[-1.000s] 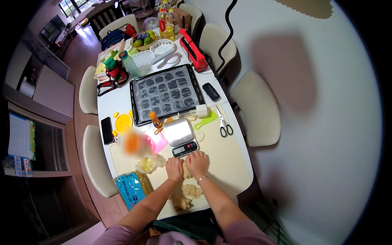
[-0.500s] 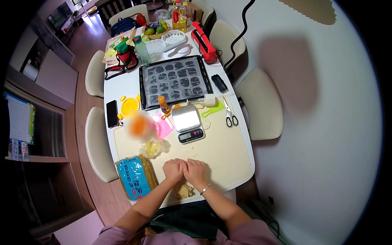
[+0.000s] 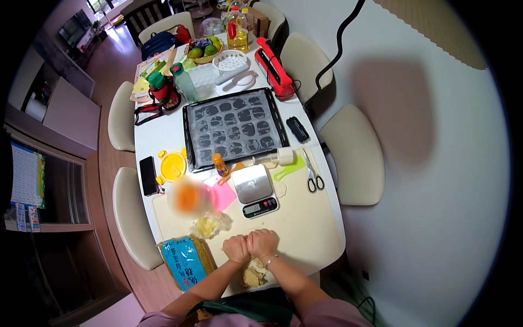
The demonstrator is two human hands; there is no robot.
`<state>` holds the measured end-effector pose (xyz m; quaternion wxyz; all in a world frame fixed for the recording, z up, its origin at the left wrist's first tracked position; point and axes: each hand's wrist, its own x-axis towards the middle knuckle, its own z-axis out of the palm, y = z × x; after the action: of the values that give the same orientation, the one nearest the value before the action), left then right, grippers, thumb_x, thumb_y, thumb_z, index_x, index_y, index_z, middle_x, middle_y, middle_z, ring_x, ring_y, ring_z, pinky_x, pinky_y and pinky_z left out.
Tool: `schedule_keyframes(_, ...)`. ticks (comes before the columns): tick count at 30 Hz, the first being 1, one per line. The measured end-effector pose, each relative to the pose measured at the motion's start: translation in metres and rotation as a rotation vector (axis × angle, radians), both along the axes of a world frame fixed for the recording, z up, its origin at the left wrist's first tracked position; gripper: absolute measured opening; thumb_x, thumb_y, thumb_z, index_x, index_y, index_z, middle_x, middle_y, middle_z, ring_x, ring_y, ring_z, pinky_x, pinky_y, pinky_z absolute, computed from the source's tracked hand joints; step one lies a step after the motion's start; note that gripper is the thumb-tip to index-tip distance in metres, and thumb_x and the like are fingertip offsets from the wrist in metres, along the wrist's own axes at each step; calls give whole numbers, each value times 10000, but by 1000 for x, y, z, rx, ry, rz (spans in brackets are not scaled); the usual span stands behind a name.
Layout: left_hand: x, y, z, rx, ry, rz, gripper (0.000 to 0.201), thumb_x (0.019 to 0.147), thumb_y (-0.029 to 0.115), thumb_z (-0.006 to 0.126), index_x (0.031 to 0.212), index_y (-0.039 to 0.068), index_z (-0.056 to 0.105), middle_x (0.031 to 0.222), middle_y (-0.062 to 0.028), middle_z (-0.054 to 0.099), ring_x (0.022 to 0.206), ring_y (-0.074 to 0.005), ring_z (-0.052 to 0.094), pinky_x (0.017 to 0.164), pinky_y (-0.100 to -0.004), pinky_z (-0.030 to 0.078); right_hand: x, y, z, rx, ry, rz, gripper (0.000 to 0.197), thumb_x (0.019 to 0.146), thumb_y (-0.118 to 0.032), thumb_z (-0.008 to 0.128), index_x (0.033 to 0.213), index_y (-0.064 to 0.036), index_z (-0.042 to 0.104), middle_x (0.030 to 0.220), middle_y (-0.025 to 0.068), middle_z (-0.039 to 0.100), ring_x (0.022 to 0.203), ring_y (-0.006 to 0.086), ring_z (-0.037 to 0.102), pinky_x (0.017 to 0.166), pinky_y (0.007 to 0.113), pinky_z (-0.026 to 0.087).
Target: The person removes a ball of dough from a plastic bag, places it on a table, and kneads it with both hands. They then use a digital scale to weigh a small portion of the dough.
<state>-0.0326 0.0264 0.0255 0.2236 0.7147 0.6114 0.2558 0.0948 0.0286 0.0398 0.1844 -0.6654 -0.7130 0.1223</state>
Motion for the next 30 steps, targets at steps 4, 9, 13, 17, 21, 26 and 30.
schedule_keyframes(4,-1,3,-7,-50,66,7,347,926,282,458,718,110,676,672,-163,647,621,-395,604,594,-528,403,-2,11,6,-11,9,-3,302,859,-256,550,593,-147,643,644,65,659,638,274,632,608,420,469)
schedule_keyframes(9,-2,9,-11,-134,114,-12,352,947,296,479,743,119,704,699,-136,675,657,-369,619,643,-497,442,3,9,12,-130,78,-8,289,880,-261,569,662,-97,667,748,89,702,725,281,667,678,421,512)
schedule_keyframes(13,-17,-3,6,-313,69,-111,314,947,286,536,799,84,726,727,-158,674,686,-370,631,654,-469,483,45,2,24,4,339,89,147,859,-186,636,782,-85,710,866,91,719,858,291,659,786,422,525)
schedule_keyframes(17,-35,-18,19,-136,-65,-76,266,956,255,579,1072,52,705,1024,-186,663,985,-387,609,854,-469,462,100,-10,-1,128,387,-102,163,876,-74,633,1007,-54,727,1130,99,710,1133,310,616,985,405,489)
schedule_keyframes(21,-59,-44,3,-24,-65,101,503,923,245,632,1361,14,539,1460,-212,454,1388,-437,363,1150,-531,259,87,-9,-14,87,440,63,332,925,-132,631,1249,-60,657,1341,112,636,1302,293,553,1118,407,423)
schedule_keyframes(26,-47,-73,-26,0,-284,122,626,912,241,657,1444,-17,451,1581,-237,319,1464,-406,289,1200,-489,234,44,-29,-12,-91,535,278,262,927,-150,642,1169,-69,702,1220,93,697,1180,253,628,1007,371,509)
schedule_keyframes(30,-29,-57,-16,-37,-479,163,559,872,157,702,1389,40,526,1514,-205,430,1388,-354,409,1155,-440,330,21,-46,3,-30,410,9,131,928,-163,616,876,-79,702,875,77,701,862,277,664,735,384,537)
